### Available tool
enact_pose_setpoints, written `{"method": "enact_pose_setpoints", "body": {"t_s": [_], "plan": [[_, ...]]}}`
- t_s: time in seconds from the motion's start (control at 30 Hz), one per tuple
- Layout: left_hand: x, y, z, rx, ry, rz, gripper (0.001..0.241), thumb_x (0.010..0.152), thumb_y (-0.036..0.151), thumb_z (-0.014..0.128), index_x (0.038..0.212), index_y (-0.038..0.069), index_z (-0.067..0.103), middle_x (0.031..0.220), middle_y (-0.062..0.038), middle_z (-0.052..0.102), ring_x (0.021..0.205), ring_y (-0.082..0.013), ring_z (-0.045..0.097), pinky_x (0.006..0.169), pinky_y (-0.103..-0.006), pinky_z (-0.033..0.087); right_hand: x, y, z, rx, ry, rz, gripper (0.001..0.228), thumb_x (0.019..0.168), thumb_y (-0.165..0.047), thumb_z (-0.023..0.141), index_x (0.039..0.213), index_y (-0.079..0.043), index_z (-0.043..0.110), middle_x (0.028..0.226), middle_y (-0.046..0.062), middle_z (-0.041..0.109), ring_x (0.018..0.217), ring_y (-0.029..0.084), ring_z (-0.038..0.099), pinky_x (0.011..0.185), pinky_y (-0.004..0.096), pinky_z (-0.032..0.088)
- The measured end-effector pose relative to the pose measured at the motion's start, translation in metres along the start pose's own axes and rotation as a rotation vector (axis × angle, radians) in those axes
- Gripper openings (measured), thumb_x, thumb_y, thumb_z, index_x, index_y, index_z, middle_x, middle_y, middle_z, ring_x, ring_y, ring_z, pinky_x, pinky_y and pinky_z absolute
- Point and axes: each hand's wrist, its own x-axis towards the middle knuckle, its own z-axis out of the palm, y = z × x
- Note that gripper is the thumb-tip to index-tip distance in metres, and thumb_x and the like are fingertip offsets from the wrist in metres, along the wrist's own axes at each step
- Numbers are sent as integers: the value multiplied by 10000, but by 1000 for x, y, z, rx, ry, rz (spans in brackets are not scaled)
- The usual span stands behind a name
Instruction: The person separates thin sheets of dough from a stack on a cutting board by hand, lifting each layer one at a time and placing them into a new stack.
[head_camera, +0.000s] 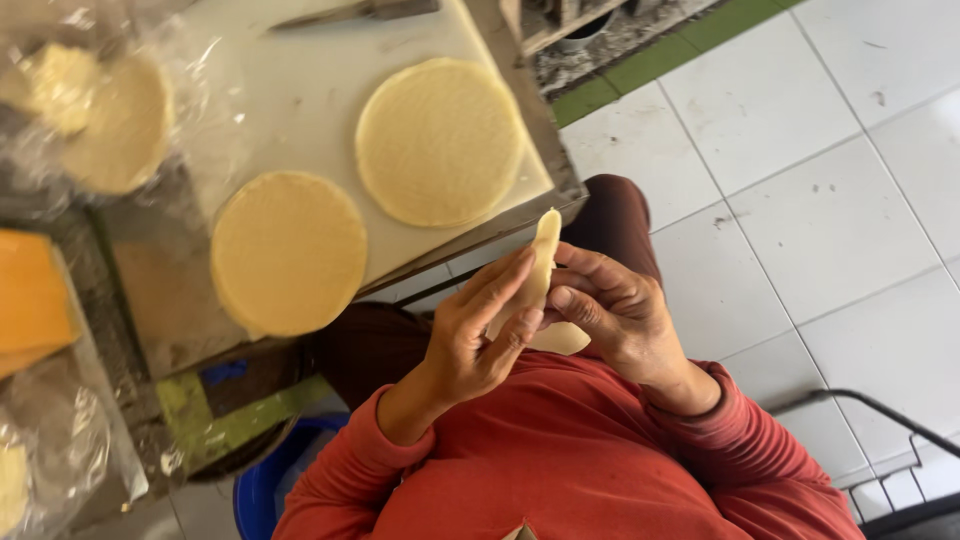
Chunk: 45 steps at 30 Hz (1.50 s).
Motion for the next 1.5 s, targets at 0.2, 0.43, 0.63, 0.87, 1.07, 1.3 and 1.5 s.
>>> {"method": "enact_pose_setpoints", "body": {"t_s": [0.2,0.43,0.63,0.87,1.07,1.3,1.5], "plan": [[-24,5,-15,78,33,47,546,1044,109,674,1512,-41,435,1544,-277,482,1433,-390,553,1152,-395,543,7,16,20,-162,38,47,423,998,-42,633,1403,30,533,1203,168,727,1064,195,733,887,345,654],[-45,0,-26,85,101,35,472,1072,55,613,1514,-20,466,1551,-266,503,1431,-382,583,1155,-388,564,14,22,38,-165,-26,65,333,1035,-62,599,1347,55,589,1131,174,748,1000,225,756,879,359,656],[-53,-3,-29,73,104,13,439,1077,48,585,1500,-16,487,1537,-266,520,1407,-372,607,1117,-374,584,17,32,34,90,-26,171,278,1075,-103,514,1263,85,598,1119,210,734,1027,296,762,888,424,668],[-53,-2,-29,86,97,3,446,1070,43,584,1500,-20,485,1530,-261,527,1399,-365,612,1108,-368,589,19,41,28,93,-40,163,242,1067,-72,531,1238,82,607,1101,228,728,1003,301,760,863,426,669],[-54,-4,-25,69,83,37,468,1078,27,583,1525,-11,451,1547,-266,501,1423,-372,586,1137,-384,579,18,38,29,3,-11,180,222,1057,-84,550,1180,87,619,1064,220,738,958,267,773,840,392,677],[-56,-5,-25,237,77,38,499,1054,43,643,1520,7,469,1545,-232,518,1340,-323,659,1040,-355,599,18,30,34,-223,5,196,195,998,-74,625,1126,71,648,939,172,772,834,209,786,759,324,684],[-58,4,-18,302,253,56,465,991,160,736,1404,16,577,1331,-159,605,1132,-295,670,923,-332,595,19,34,42,-260,35,206,155,1002,-63,621,1094,48,676,918,124,774,813,129,756,734,269,663]]}}
